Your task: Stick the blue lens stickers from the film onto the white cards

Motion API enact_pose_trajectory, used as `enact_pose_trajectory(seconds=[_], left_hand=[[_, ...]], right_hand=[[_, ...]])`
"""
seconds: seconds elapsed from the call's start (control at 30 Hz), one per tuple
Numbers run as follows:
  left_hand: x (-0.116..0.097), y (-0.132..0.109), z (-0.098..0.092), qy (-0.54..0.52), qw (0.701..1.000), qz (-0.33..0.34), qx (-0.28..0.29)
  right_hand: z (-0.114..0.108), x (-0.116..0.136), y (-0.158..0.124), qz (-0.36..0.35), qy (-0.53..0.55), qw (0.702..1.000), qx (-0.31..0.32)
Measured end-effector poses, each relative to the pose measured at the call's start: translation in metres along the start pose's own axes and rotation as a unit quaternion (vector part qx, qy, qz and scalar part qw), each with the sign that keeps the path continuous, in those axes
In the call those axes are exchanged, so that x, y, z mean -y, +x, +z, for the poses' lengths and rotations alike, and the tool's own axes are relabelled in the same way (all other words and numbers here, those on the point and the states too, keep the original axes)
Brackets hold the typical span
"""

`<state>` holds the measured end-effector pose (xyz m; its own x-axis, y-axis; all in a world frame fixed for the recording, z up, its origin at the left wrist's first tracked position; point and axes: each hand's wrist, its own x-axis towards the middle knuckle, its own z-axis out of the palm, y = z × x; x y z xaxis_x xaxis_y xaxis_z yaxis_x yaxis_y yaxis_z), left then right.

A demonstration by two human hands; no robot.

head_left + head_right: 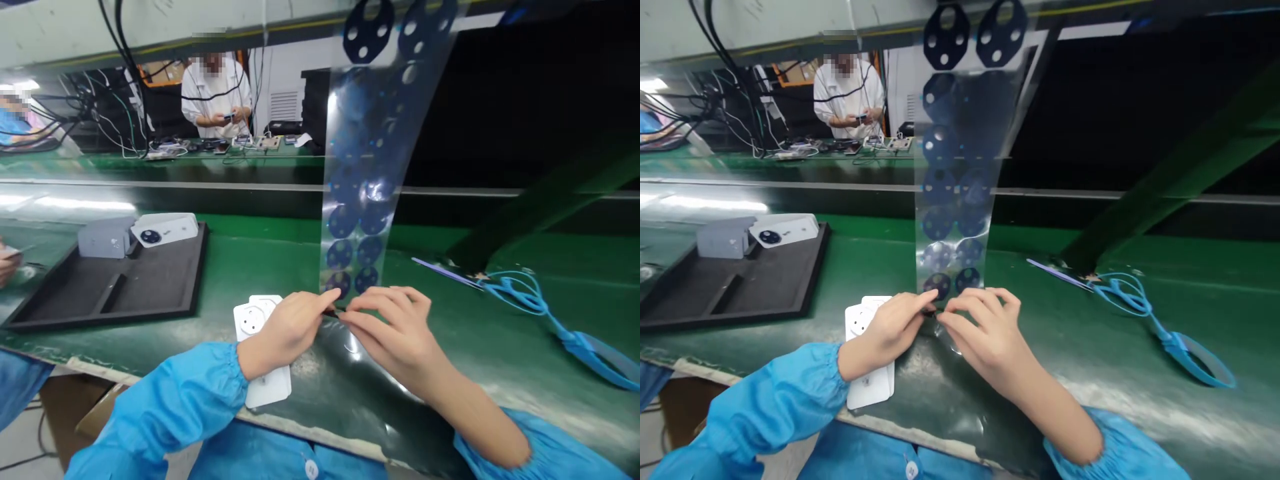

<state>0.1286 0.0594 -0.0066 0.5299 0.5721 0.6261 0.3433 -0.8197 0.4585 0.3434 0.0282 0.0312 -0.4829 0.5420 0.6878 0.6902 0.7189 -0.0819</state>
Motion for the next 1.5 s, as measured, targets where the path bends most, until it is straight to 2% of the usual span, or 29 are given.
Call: enact_pose_trajectory(seconds=[0.1, 0.2, 0.3, 0.37, 0.43, 0.5, 0.57, 0.6, 0.67, 0.73, 0.8, 0.87, 0.97, 1.07, 1.17, 1.27, 1.37, 1.43, 1.5], left_hand=[[-0.003, -0.002, -0.001, -0.035, 0.999, -0.022, 0.0], [-0.002, -0.007, 0.002, -0.085, 0.995, -0.054, 0.011], [0.006, -0.009, 0.007, -0.107, 0.989, -0.095, 0.033], [0.013, -0.007, 0.008, -0.103, 0.988, -0.113, 0.027], [0.017, -0.003, 0.006, -0.093, 0.987, -0.129, 0.007], [0.014, -0.005, -0.003, -0.042, 0.99, -0.135, 0.001], [0.003, -0.018, -0.019, 0.058, 0.994, -0.091, 0.019], [-0.005, -0.03, -0.028, 0.115, 0.991, -0.055, 0.034], [-0.02, -0.06, -0.048, 0.201, 0.978, 0.009, 0.048], [-0.033, -0.092, -0.062, 0.24, 0.967, -0.028, 0.078], [-0.042, -0.117, -0.067, 0.26, 0.954, -0.03, 0.144], [-0.047, -0.13, -0.061, 0.274, 0.94, 0.001, 0.204], [-0.051, -0.13, -0.043, 0.297, 0.927, 0.038, 0.227], [-0.054, -0.122, -0.027, 0.375, 0.904, 0.077, 0.189], [-0.053, -0.117, -0.018, 0.435, 0.876, 0.14, 0.157], [-0.049, -0.116, -0.016, 0.447, 0.868, 0.177, 0.122], [-0.045, -0.114, -0.019, 0.441, 0.874, 0.171, 0.114], [-0.044, -0.112, -0.022, 0.432, 0.878, 0.168, 0.121], [-0.042, -0.109, -0.026, 0.421, 0.88, 0.179, 0.127]], right_hand=[[-0.007, 0.007, -0.006, -0.04, -0.018, 0.998, 0.035], [-0.012, 0.016, -0.015, -0.038, -0.015, 0.999, 0.031], [-0.018, 0.024, -0.019, 0.043, 0.053, 0.997, 0.021], [-0.022, 0.028, -0.016, 0.155, 0.136, 0.978, 0.018], [-0.024, 0.031, -0.012, 0.296, 0.224, 0.928, 0.017], [-0.024, 0.032, -0.007, 0.412, 0.314, 0.855, 0.022], [-0.024, 0.031, -0.004, 0.468, 0.395, 0.79, 0.026], [-0.024, 0.03, -0.004, 0.481, 0.422, 0.768, 0.028], [-0.023, 0.029, -0.005, 0.494, 0.448, 0.745, 0.026], [-0.018, 0.027, -0.005, 0.498, 0.461, 0.733, 0.029], [-0.009, 0.026, -0.003, 0.503, 0.476, 0.72, 0.042], [0.005, 0.029, 0.006, 0.5, 0.49, 0.711, 0.069], [0.028, 0.038, 0.025, 0.466, 0.516, 0.709, 0.116], [0.048, 0.045, 0.042, 0.444, 0.545, 0.696, 0.146], [0.062, 0.045, 0.049, 0.45, 0.553, 0.681, 0.164], [0.073, 0.04, 0.049, 0.48, 0.556, 0.651, 0.191], [0.084, 0.038, 0.048, 0.508, 0.559, 0.621, 0.208], [0.09, 0.04, 0.047, 0.525, 0.553, 0.617, 0.193], [0.095, 0.044, 0.044, 0.541, 0.535, 0.626, 0.173]])
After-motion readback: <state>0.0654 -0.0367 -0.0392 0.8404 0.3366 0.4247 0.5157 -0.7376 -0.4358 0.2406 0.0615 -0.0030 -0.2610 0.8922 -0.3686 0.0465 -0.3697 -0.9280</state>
